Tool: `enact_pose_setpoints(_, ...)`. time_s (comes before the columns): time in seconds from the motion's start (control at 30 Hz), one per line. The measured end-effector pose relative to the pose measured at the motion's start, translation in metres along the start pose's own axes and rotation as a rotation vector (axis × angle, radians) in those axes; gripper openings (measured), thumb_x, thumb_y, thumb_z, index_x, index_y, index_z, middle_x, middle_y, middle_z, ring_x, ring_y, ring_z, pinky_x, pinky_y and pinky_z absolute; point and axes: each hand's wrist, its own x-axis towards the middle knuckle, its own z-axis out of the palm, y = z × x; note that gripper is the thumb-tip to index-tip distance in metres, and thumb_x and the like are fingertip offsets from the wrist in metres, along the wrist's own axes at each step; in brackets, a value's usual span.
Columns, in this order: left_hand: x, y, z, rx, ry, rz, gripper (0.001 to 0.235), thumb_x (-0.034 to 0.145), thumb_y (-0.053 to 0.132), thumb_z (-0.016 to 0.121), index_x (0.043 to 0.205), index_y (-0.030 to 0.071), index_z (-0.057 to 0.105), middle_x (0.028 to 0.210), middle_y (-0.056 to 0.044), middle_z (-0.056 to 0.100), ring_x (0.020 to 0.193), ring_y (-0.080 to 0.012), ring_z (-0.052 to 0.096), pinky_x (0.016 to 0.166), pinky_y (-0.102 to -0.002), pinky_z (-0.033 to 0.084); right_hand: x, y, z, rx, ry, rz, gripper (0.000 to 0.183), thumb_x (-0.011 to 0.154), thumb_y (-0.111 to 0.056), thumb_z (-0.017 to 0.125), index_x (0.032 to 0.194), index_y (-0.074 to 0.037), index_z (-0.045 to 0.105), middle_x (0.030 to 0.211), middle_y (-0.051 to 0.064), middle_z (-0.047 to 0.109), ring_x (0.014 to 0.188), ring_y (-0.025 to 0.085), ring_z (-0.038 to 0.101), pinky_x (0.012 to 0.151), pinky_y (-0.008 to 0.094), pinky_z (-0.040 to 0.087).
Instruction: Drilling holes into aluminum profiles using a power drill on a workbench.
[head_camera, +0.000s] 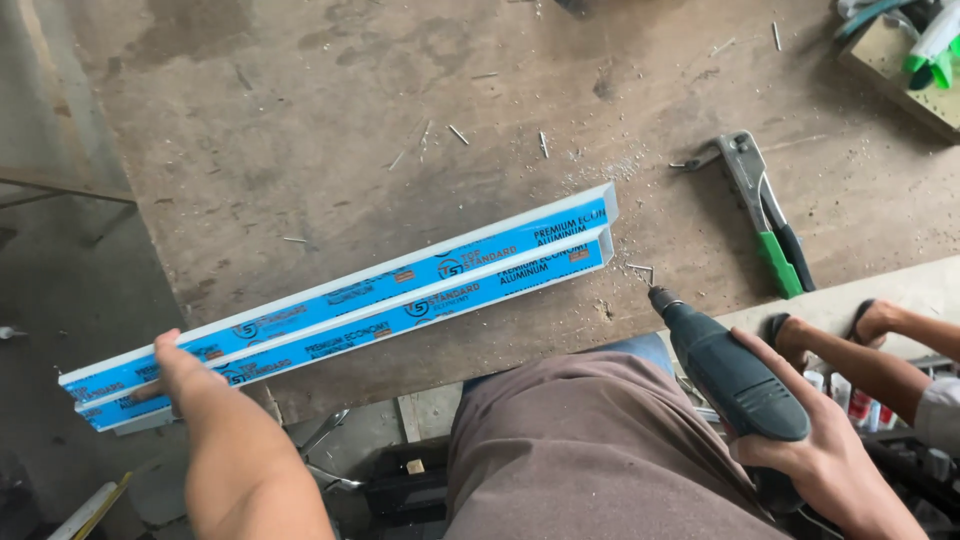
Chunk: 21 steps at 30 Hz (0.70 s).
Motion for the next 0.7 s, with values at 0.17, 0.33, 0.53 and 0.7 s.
enact_pose_setpoints(0.17, -0.085, 0.027, 0.068, 0.082, -0.019, -0.130, 0.096, 0.113, 0.071, 0.066, 0.156, 0.032, -0.010, 0.164, -0.020, 0.024, 0.146, -0.0434, 0.035, 0.108, -0.060, 0.036, -0.001, 0.000, -0.001, 0.095, 0.014, 0.045, 0.114, 0.049, 0.014, 0.073, 0.154, -0.025, 0.057, 0.131, 0.005, 0.070, 0.115, 0.017, 0.060, 0.105, 0.029, 0.040)
enact_pose_setpoints(0.33, -0.242, 0.139, 0.058, -0.374, 0.018, 0.327, 0.073, 0.093, 0.036, 0.065, 0.145, 0.021, 0.015, 0.142, -0.016, 0.036, 0.135, -0.0408, 0.043, 0.110, -0.060, 0.038, 0.021, 0.019, -0.005, -0.018, 0.017, -0.015, 0.114, 0.046, 0.002, 0.078, 0.153, -0.029, 0.057, 0.126, 0.003, 0.070, 0.114, 0.015, 0.058, 0.104, 0.030, 0.040)
enact_pose_setpoints(0.53, -0.517, 0.240, 0.045, -0.464, -0.560, 1.904, 0.100, 0.082, 0.065, 0.078, 0.156, 0.025, 0.025, 0.156, -0.015, 0.021, 0.146, -0.0399, 0.027, 0.113, -0.059, 0.034, 0.028, -0.021, -0.006, -0.015, -0.007, 0.127, 0.114, 0.049, 0.011, 0.076, 0.153, -0.031, 0.057, 0.132, 0.002, 0.068, 0.111, 0.018, 0.061, 0.101, 0.031, 0.043)
enact_pose_setpoints(0.7, -0.606, 0.266, 0.068, 0.423, -0.663, 2.454, 0.106, 0.087, 0.082, 0.058, 0.164, 0.042, -0.003, 0.168, -0.015, -0.014, 0.151, -0.0535, -0.005, 0.108, -0.082, 0.022, 0.039, -0.028, -0.014, 0.031, -0.012, 0.133, 0.118, 0.048, 0.016, 0.076, 0.155, -0.029, 0.056, 0.131, 0.003, 0.070, 0.108, 0.019, 0.062, 0.100, 0.030, 0.043)
